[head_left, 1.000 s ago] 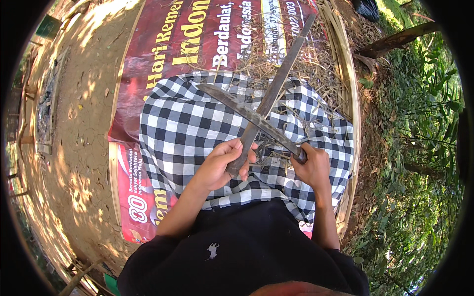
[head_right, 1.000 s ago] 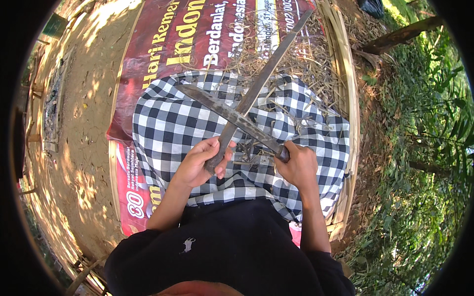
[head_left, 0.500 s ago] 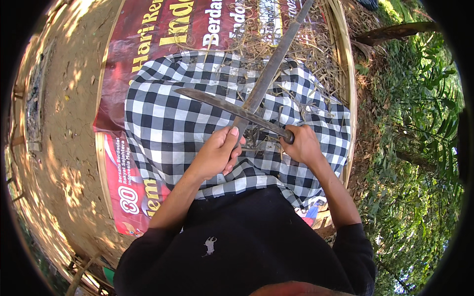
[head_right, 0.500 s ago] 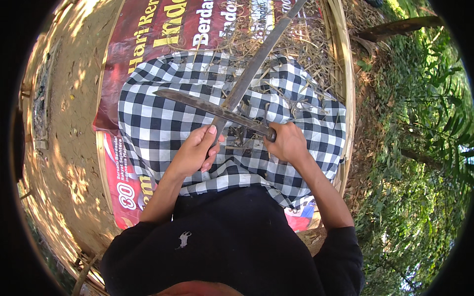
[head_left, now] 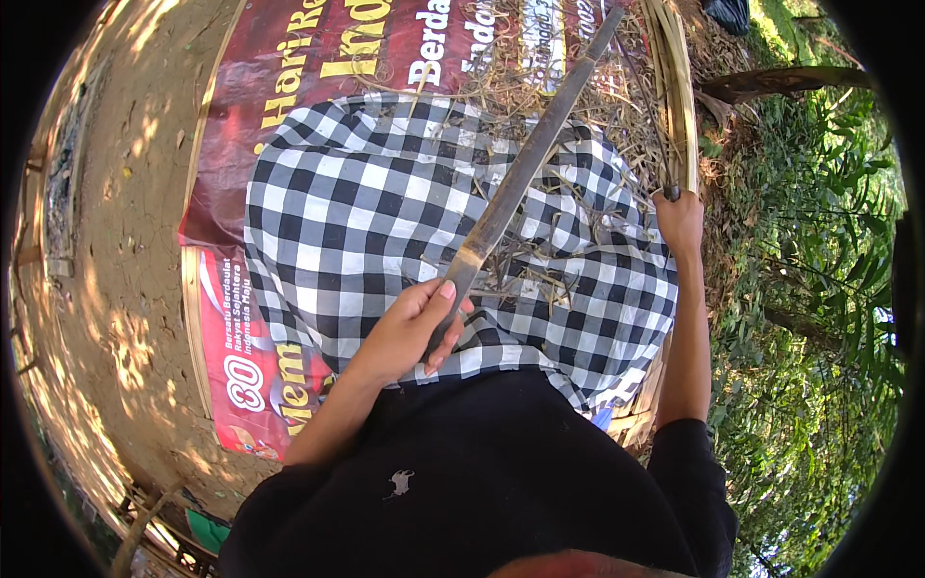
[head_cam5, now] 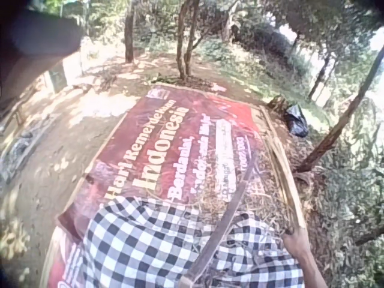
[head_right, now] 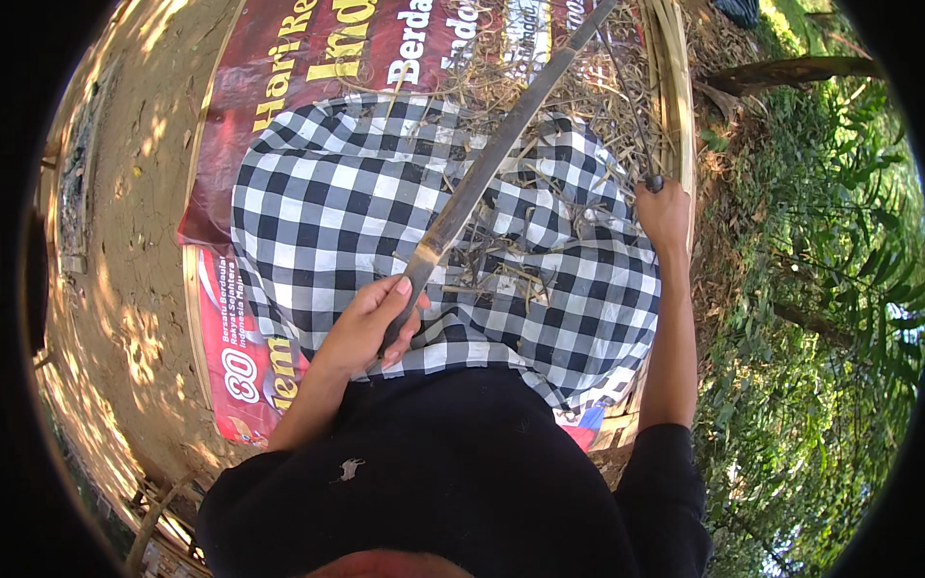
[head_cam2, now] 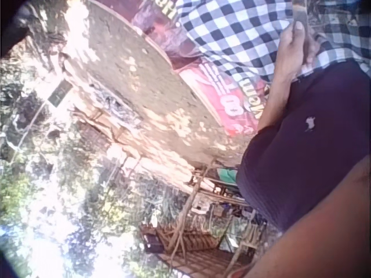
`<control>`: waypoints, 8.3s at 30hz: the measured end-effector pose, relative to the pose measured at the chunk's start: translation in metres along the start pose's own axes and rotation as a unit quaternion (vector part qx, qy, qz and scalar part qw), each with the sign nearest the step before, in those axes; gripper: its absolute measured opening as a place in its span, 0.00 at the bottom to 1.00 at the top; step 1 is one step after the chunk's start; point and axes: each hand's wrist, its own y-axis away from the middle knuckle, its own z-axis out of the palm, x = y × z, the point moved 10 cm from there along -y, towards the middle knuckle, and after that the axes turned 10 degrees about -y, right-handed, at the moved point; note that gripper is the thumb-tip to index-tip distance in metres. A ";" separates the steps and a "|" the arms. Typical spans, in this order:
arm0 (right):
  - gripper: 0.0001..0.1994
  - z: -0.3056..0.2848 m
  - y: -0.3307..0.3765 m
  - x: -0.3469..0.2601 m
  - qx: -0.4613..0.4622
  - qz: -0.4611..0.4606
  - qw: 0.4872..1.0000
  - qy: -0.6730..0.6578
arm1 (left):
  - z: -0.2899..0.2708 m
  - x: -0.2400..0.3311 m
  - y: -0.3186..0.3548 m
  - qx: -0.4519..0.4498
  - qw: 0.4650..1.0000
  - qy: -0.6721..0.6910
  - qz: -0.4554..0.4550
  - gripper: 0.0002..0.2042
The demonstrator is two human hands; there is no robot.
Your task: The person is using a machete to shave and shape a piece of wood while sitting on a banner mat outdoors. They slide the blade along the wood to remove shavings and refine the shape.
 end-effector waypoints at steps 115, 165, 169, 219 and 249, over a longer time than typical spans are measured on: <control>0.07 0.040 0.125 -0.127 -0.105 -0.187 0.968 -0.133 | 0.017 0.028 -0.006 0.022 0.990 -0.033 0.134 0.18; 0.10 0.084 0.143 -0.143 -0.146 -0.271 0.945 -0.113 | 0.010 0.031 -0.024 0.095 0.940 -0.253 0.208 0.15; 0.10 0.087 0.125 -0.132 -0.113 -0.298 0.943 -0.099 | 0.009 0.029 -0.022 0.099 0.943 -0.245 0.203 0.13; 0.08 0.079 0.098 -0.124 -0.082 -0.286 0.953 -0.055 | 0.004 0.034 -0.024 0.088 0.973 -0.092 0.195 0.13; 0.10 0.073 0.134 -0.131 -0.143 -0.254 0.956 -0.033 | 0.011 0.011 -0.013 0.015 0.991 -0.051 0.125 0.15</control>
